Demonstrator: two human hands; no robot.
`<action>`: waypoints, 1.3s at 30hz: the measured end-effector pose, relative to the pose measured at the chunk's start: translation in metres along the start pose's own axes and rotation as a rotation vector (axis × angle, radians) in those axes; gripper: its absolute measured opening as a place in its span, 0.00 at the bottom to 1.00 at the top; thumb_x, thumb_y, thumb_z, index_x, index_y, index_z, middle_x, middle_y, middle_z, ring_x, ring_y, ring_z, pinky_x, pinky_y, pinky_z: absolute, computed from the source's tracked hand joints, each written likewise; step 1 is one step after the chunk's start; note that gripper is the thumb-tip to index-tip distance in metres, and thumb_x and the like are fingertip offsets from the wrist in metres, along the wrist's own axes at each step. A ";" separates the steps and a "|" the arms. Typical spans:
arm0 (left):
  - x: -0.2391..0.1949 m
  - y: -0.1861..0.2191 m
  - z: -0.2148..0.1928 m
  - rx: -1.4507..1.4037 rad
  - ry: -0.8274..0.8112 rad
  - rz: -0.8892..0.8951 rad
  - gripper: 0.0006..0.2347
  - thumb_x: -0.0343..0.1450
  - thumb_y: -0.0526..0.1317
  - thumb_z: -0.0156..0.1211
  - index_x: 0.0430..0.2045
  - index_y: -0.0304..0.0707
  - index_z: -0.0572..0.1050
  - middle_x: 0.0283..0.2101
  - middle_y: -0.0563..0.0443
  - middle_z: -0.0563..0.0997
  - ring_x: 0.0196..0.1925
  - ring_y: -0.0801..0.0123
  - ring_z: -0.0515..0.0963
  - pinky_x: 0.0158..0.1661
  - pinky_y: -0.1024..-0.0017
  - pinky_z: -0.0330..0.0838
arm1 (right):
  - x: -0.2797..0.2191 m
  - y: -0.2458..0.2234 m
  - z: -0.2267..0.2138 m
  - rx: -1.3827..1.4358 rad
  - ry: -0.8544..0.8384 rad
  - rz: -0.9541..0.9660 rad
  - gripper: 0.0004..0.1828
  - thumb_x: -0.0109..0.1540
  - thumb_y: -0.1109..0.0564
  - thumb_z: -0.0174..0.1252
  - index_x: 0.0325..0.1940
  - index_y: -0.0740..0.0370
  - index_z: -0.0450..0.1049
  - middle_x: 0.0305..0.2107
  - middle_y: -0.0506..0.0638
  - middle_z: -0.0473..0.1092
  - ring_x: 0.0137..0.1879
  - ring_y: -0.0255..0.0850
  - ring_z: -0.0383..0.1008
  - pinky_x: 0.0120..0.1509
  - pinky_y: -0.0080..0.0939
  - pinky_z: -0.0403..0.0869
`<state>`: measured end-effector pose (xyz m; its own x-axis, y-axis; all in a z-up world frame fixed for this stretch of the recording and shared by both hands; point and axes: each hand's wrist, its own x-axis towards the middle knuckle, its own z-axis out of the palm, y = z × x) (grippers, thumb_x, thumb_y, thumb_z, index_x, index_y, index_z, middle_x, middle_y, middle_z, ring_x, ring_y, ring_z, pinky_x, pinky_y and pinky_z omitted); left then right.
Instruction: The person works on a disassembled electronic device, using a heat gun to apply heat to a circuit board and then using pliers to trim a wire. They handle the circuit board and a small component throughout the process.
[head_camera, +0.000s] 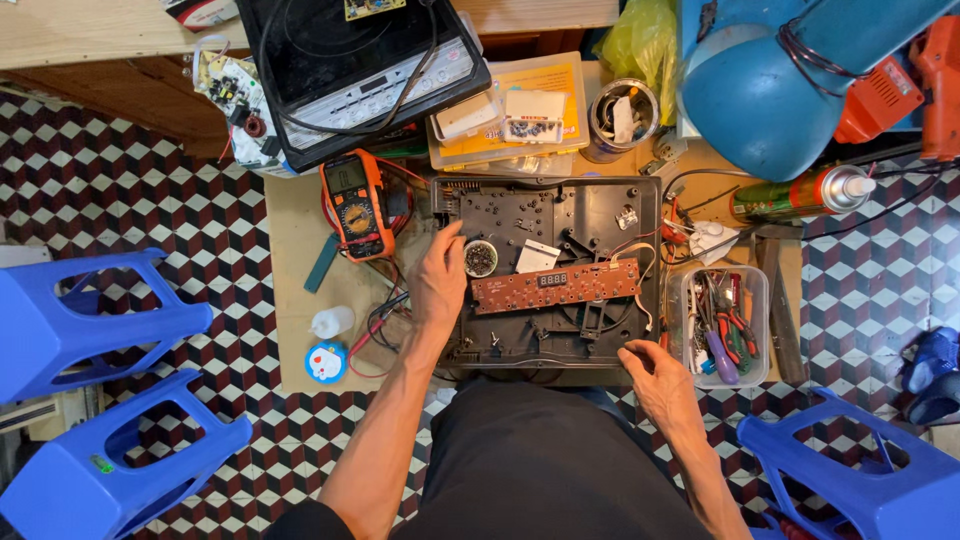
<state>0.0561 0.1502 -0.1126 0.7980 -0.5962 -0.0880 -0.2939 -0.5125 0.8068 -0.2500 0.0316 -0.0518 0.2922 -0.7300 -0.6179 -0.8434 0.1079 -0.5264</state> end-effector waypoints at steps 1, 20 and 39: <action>-0.009 -0.002 -0.008 0.007 0.052 0.037 0.10 0.76 0.38 0.57 0.51 0.39 0.77 0.41 0.42 0.85 0.39 0.54 0.86 0.38 0.61 0.79 | -0.001 -0.001 0.000 -0.010 -0.005 0.005 0.23 0.64 0.44 0.58 0.55 0.61 0.78 0.25 0.53 0.74 0.28 0.37 0.71 0.34 0.39 0.71; -0.059 -0.012 -0.008 0.216 -0.280 0.105 0.31 0.60 0.34 0.75 0.57 0.39 0.65 0.53 0.40 0.75 0.50 0.43 0.79 0.46 0.52 0.76 | -0.021 -0.006 0.029 0.007 0.009 0.030 0.25 0.65 0.44 0.56 0.62 0.59 0.74 0.44 0.58 0.79 0.43 0.46 0.78 0.48 0.45 0.76; -0.058 -0.033 0.005 0.190 -0.284 0.084 0.29 0.61 0.34 0.72 0.57 0.41 0.65 0.50 0.43 0.79 0.45 0.52 0.83 0.46 0.58 0.78 | -0.016 0.006 0.035 -0.047 0.020 -0.064 0.26 0.65 0.44 0.56 0.61 0.61 0.74 0.48 0.56 0.77 0.48 0.43 0.78 0.54 0.42 0.76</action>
<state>0.0166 0.1986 -0.1374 0.5964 -0.7756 -0.2067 -0.4663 -0.5444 0.6973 -0.2441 0.0675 -0.0649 0.3377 -0.7477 -0.5717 -0.8435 0.0291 -0.5363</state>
